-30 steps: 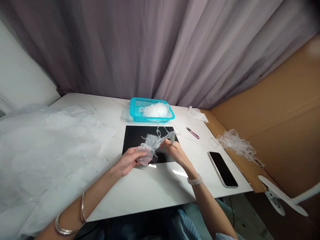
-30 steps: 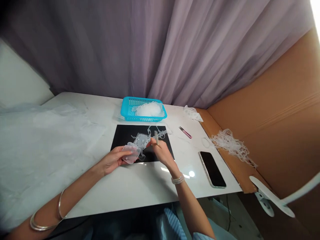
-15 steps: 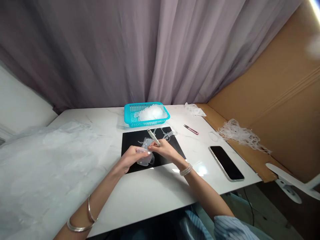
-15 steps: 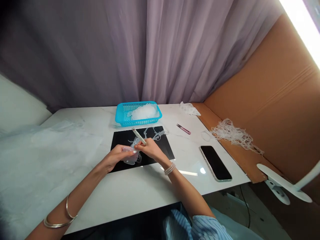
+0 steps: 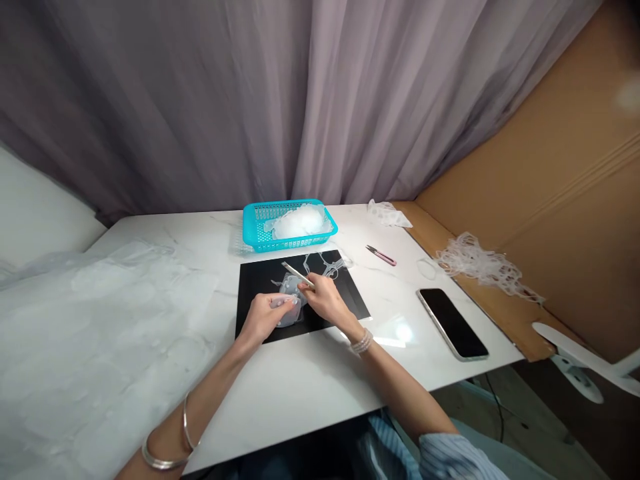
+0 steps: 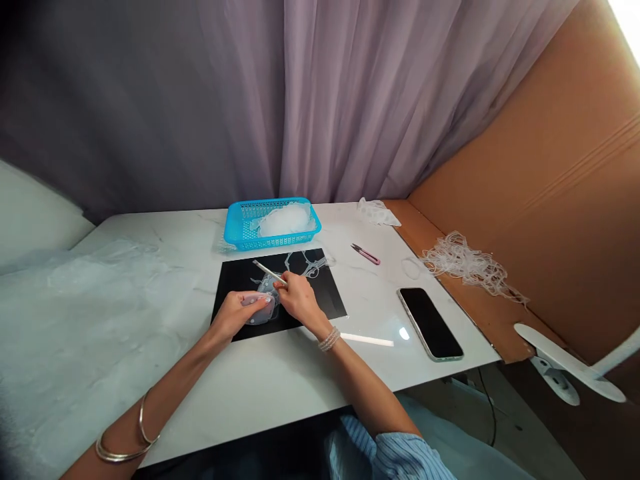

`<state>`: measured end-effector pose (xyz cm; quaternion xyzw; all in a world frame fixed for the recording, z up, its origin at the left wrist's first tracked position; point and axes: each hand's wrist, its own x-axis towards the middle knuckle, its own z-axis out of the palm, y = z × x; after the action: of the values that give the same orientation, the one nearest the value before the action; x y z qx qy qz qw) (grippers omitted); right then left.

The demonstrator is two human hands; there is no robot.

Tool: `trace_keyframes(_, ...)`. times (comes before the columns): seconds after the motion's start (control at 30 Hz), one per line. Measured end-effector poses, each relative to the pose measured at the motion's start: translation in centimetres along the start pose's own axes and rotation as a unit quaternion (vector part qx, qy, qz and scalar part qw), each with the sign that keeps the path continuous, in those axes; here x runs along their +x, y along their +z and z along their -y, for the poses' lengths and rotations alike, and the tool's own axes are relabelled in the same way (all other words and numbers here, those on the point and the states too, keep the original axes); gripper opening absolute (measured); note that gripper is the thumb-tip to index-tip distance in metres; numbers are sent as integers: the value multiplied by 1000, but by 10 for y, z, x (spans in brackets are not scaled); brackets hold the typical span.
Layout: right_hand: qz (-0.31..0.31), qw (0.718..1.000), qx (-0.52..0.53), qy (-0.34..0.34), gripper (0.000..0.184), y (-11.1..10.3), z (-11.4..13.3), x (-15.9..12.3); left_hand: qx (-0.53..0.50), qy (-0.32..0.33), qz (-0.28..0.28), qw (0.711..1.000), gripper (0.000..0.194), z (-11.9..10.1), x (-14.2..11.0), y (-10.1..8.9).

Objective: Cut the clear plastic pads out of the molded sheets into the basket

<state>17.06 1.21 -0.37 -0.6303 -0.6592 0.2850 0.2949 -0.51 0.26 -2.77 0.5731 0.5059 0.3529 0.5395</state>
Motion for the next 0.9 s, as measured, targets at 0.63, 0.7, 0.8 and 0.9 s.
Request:
trace_keyframes(0.63,87,993,30,-76,10,-3,12,-8,123,80,-50,988,21,-17,-21,1)
trace_keyframes(0.7,54,997,21,-54,12,-2,8,-6,111,85,-75,987,25,-18,-22,0)
trace_keyframes(0.8,-5,1000,14,-10,13,-10,-10,3,79,86,-84,990,34,-22,-21,-6)
trace_keyframes(0.9,-43,999,26,12,15,-24,-28,11,-17,59,-15,998,40,-28,-19,-14)
